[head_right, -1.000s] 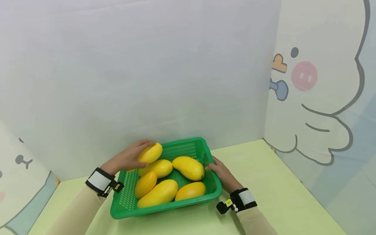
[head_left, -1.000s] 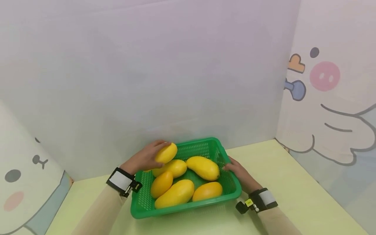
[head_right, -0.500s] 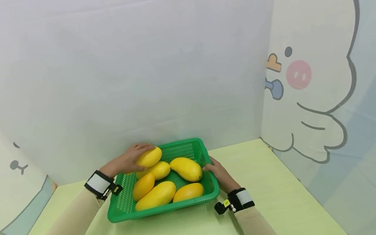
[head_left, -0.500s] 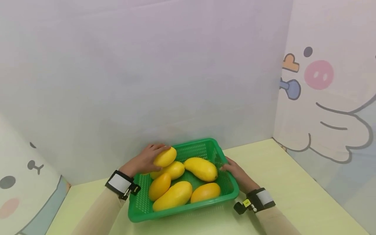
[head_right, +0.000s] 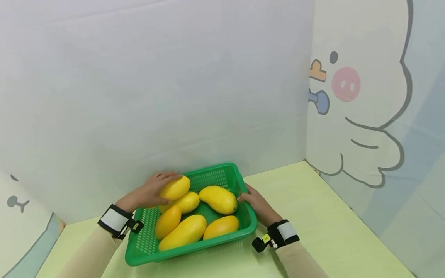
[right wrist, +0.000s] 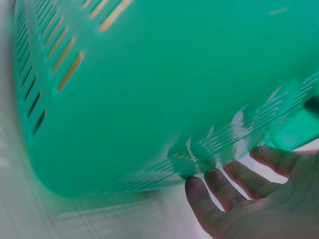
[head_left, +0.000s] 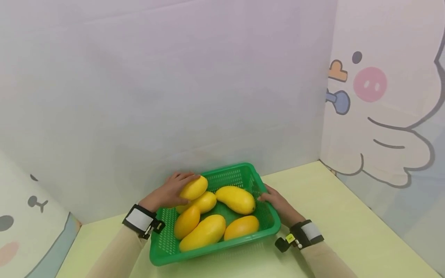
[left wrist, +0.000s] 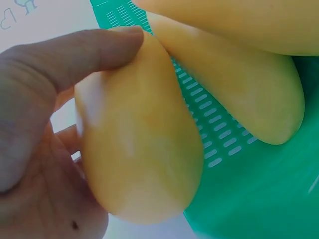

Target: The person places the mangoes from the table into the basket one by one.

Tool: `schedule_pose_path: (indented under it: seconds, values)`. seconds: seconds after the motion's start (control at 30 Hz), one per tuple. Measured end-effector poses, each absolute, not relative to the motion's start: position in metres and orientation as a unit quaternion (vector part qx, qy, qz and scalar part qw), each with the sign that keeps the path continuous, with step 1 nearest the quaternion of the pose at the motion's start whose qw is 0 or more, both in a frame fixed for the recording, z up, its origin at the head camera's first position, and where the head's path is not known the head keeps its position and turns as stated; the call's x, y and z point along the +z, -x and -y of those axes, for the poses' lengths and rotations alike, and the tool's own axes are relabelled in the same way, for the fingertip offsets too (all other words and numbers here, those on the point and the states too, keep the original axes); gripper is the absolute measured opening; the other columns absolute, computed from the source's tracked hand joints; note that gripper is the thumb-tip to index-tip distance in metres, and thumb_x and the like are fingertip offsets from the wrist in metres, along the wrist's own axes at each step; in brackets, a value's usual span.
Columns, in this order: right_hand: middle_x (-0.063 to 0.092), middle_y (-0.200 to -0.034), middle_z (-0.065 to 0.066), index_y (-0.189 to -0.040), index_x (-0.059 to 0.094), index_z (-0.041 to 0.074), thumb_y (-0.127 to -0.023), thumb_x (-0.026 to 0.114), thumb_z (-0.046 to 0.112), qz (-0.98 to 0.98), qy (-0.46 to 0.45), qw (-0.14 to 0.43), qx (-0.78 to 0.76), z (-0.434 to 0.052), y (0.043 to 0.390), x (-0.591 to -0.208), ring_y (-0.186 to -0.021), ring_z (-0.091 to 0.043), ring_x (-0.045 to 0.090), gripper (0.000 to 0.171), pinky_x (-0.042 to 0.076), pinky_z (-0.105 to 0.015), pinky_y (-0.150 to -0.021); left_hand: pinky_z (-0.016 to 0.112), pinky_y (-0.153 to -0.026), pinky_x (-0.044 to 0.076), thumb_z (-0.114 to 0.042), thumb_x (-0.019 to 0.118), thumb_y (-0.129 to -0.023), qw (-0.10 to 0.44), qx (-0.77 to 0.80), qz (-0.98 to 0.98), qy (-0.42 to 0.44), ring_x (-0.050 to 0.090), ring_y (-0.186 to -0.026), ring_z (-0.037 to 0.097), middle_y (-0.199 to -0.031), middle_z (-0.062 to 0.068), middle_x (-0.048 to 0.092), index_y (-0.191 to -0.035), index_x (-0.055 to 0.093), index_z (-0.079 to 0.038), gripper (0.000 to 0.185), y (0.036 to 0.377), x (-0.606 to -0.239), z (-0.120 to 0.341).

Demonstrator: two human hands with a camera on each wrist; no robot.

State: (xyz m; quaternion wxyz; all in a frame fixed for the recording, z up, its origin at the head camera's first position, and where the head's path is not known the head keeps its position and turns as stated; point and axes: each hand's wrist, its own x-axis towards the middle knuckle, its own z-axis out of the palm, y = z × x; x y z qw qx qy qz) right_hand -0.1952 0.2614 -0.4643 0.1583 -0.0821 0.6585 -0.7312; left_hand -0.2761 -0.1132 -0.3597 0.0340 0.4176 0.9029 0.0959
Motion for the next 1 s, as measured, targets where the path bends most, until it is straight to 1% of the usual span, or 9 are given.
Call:
schedule_pose_path:
  seconds: [0.2, 0.47, 0.73, 1.0]
  values:
    - [0.035, -0.154, -0.026, -0.163, 0.017, 0.012, -0.095, 0.049, 0.014, -0.657, 0.081, 0.163, -0.731, -0.2598, 0.1961, -0.465, -0.123, -0.033, 0.054, 0.075, 0.053, -0.049, -0.094, 0.065, -0.107, 0.031, -0.015, 0.082, -0.086, 0.052, 0.104, -0.908, -0.403, 0.036, -0.137, 0.042, -0.154, 0.018, 0.041, -0.155, 0.041, -0.011, 0.08, 0.275, -0.3614, 0.1154]
    - [0.035, -0.154, -0.026, -0.163, 0.017, 0.012, -0.094, 0.049, 0.014, -0.657, 0.078, 0.162, -0.732, -0.2603, 0.1966, -0.4644, -0.123, -0.033, 0.053, 0.076, 0.052, -0.049, -0.095, 0.06, -0.106, 0.038, -0.006, 0.081, -0.085, 0.081, 0.128, -0.911, -0.383, 0.036, -0.139, 0.044, -0.153, 0.023, 0.04, -0.155, 0.036, -0.006, 0.084, 0.2738, -0.3581, 0.1141]
    - [0.033, -0.155, -0.028, -0.163, 0.014, 0.01, -0.094, 0.05, 0.014, -0.657, 0.077, 0.166, -0.731, -0.2607, 0.1954, -0.4659, -0.123, -0.033, 0.053, 0.078, 0.052, -0.05, -0.095, 0.06, -0.105, 0.04, -0.002, 0.081, -0.085, 0.093, 0.13, -0.911, -0.38, 0.034, -0.139, 0.046, -0.154, 0.024, 0.037, -0.158, 0.032, -0.007, 0.088, 0.2724, -0.3607, 0.1174]
    - [0.036, -0.154, -0.026, -0.163, 0.017, 0.014, -0.094, 0.049, 0.013, -0.651, 0.077, 0.164, -0.737, -0.2608, 0.1971, -0.4639, -0.121, -0.033, 0.055, 0.076, 0.052, -0.05, -0.094, 0.06, -0.106, 0.038, -0.002, 0.082, -0.083, 0.089, 0.135, -0.908, -0.386, 0.034, -0.139, 0.046, -0.152, 0.027, 0.035, -0.158, 0.03, -0.004, 0.091, 0.2736, -0.3585, 0.1157]
